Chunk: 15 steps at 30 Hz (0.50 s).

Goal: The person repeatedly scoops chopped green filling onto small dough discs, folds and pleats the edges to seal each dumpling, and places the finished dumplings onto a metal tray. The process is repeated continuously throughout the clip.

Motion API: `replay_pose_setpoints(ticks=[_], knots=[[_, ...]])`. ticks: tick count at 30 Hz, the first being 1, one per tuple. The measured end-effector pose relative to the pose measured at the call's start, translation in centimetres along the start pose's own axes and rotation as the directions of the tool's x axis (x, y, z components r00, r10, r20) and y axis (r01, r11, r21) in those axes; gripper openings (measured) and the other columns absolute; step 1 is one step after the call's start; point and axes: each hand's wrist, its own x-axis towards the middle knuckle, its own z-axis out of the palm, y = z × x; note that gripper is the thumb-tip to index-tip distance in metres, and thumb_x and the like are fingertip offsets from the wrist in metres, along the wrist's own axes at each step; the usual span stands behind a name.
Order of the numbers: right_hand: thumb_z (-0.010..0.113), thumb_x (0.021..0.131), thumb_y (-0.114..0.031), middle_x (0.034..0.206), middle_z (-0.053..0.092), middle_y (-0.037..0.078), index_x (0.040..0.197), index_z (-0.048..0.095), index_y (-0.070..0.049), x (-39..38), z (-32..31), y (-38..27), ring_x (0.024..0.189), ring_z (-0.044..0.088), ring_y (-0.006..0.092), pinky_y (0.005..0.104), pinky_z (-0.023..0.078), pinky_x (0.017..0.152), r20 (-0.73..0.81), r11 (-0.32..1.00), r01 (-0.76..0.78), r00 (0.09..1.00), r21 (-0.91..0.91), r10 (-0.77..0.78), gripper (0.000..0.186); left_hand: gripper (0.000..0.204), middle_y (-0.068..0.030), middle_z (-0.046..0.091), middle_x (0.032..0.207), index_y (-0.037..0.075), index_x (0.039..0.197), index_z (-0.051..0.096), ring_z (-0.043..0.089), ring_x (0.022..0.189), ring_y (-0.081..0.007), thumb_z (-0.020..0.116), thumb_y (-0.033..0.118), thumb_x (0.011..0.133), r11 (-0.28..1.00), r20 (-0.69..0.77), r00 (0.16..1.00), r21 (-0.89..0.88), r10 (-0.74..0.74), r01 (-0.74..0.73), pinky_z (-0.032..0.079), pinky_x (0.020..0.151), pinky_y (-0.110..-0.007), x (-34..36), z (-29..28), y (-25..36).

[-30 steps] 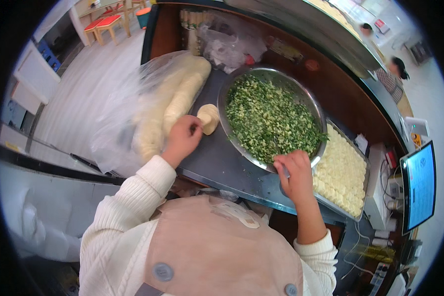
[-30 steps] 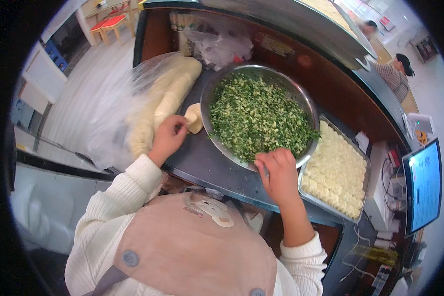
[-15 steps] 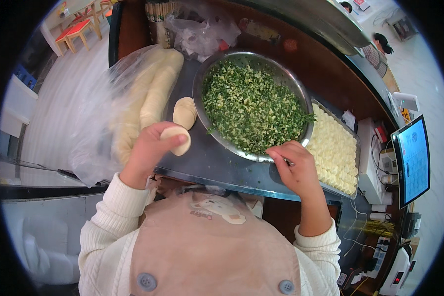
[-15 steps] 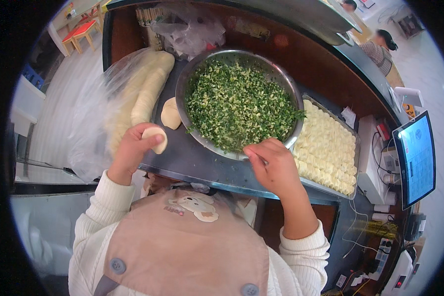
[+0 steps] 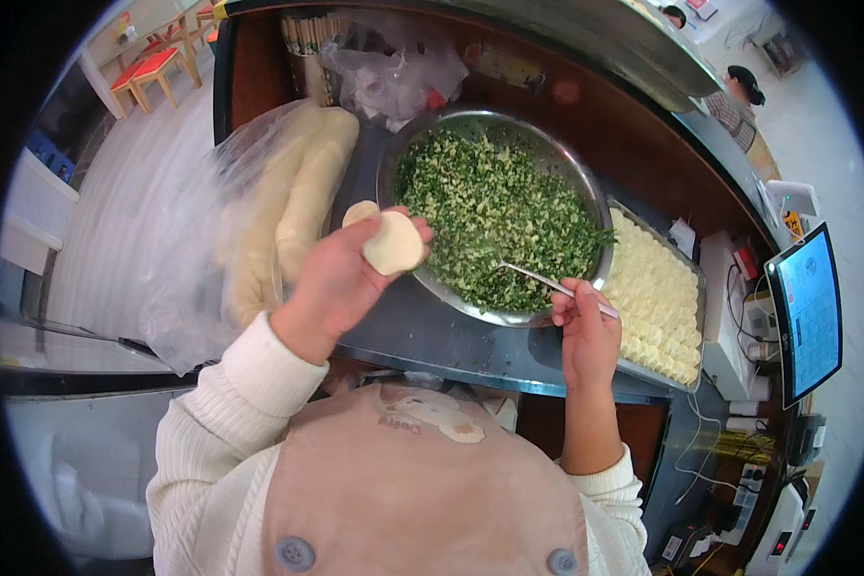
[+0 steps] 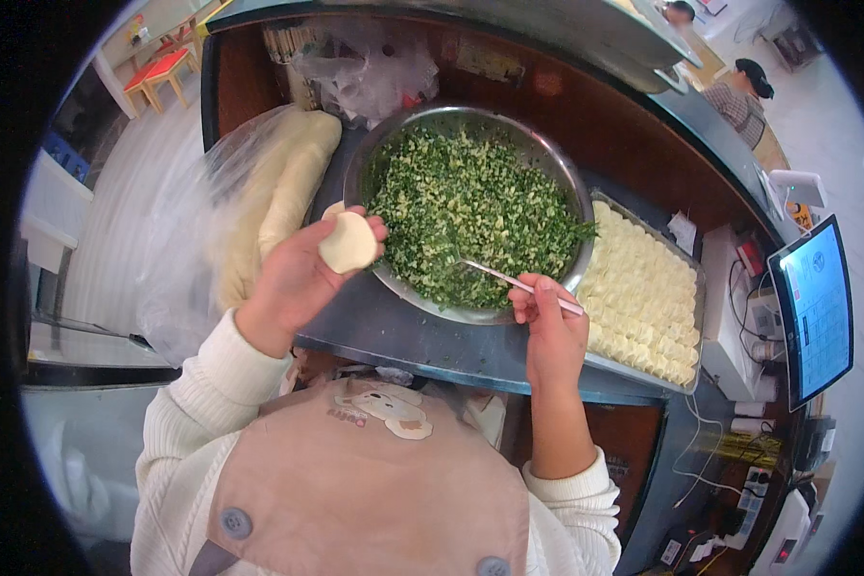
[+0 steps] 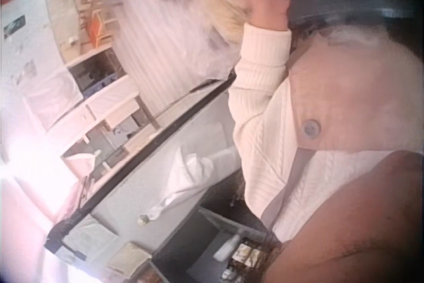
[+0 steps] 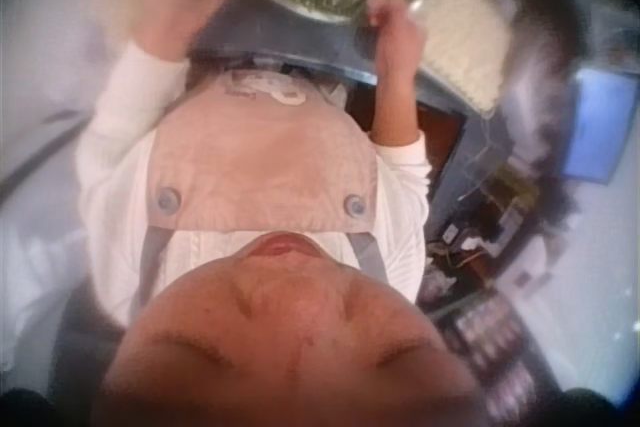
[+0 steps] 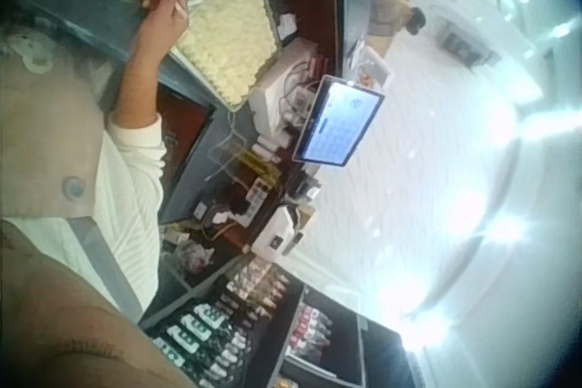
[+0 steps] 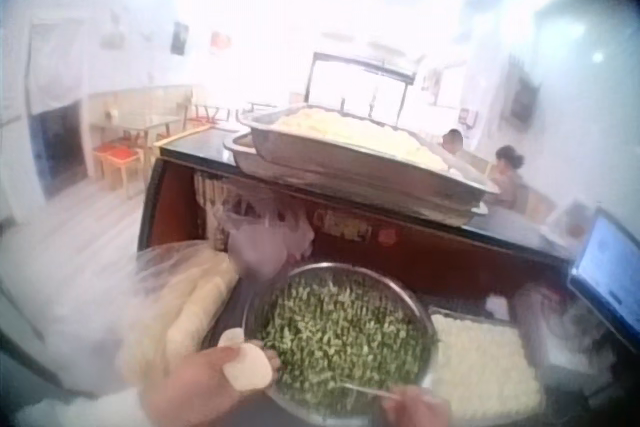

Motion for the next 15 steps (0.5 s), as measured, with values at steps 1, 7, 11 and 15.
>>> replay_pose_setpoints(ticks=[1, 7, 11, 15], knots=[[0.054, 0.099, -0.020, 0.082, 0.067, 0.010, 0.105, 0.063, 0.005, -0.1, 0.0, -0.2, 0.071, 0.057, 0.0131, 0.0270, 0.044, 0.065, -0.005, 0.998, 0.002, 1.000, 0.058, -0.001, 0.028, 0.033, -0.0219, 0.056, 0.122, -0.007, 0.125, 0.044, 0.058, 0.113, -0.0315, 0.040, 0.015, 0.101, 0.999, 0.010, 1.000, -0.027, -0.029, 0.029, 0.049, 0.099, -0.042, 0.5, 0.5, -0.6], [0.060, 0.095, -0.017, 0.085, 0.069, 0.009, 0.102, 0.069, 0.001, -2.4, 0.8, -0.6, 0.073, 0.058, 0.0194, 0.0299, 0.048, 0.072, 0.172, 0.762, 0.478, 0.876, -0.436, -0.451, 0.021, 0.028, -0.0169, 0.057, 0.110, -0.008, 0.118, 0.049, 0.059, 0.100, -0.0297, 0.039, 0.012, 0.101, 0.991, 0.012, 0.995, -0.096, -0.097, 0.098, 0.050, 0.090, -0.042, 2.4, 4.0, -4.4], [0.069, 0.083, -0.008, 0.089, 0.066, 0.010, 0.103, 0.069, -0.003, -3.2, 1.3, 0.7, 0.079, 0.059, 0.0271, 0.0355, 0.048, 0.075, 0.558, 0.267, 0.819, 0.549, -0.508, -0.622, 0.021, 0.030, -0.0206, 0.055, 0.113, -0.010, 0.118, 0.046, 0.058, 0.106, -0.0314, 0.032, 0.011, 0.103, 0.991, 0.031, 0.995, -0.097, -0.094, 0.096, 0.049, 0.094, -0.044, 3.4, 4.9, -5.1], [0.070, 0.077, -0.004, 0.093, 0.064, 0.010, 0.103, 0.070, -0.004, -3.8, 1.2, 1.5, 0.085, 0.059, 0.0297, 0.0380, 0.048, 0.077, 0.633, 0.174, 0.858, 0.480, -0.484, -0.607, 0.026, 0.036, -0.0244, 0.054, 0.118, -0.011, 0.124, 0.041, 0.057, 0.112, -0.0330, 0.024, 0.014, 0.105, 0.995, -0.029, 0.997, -0.078, -0.066, 0.063, 0.046, 0.102, -0.045, 4.0, 5.0, -5.5]])
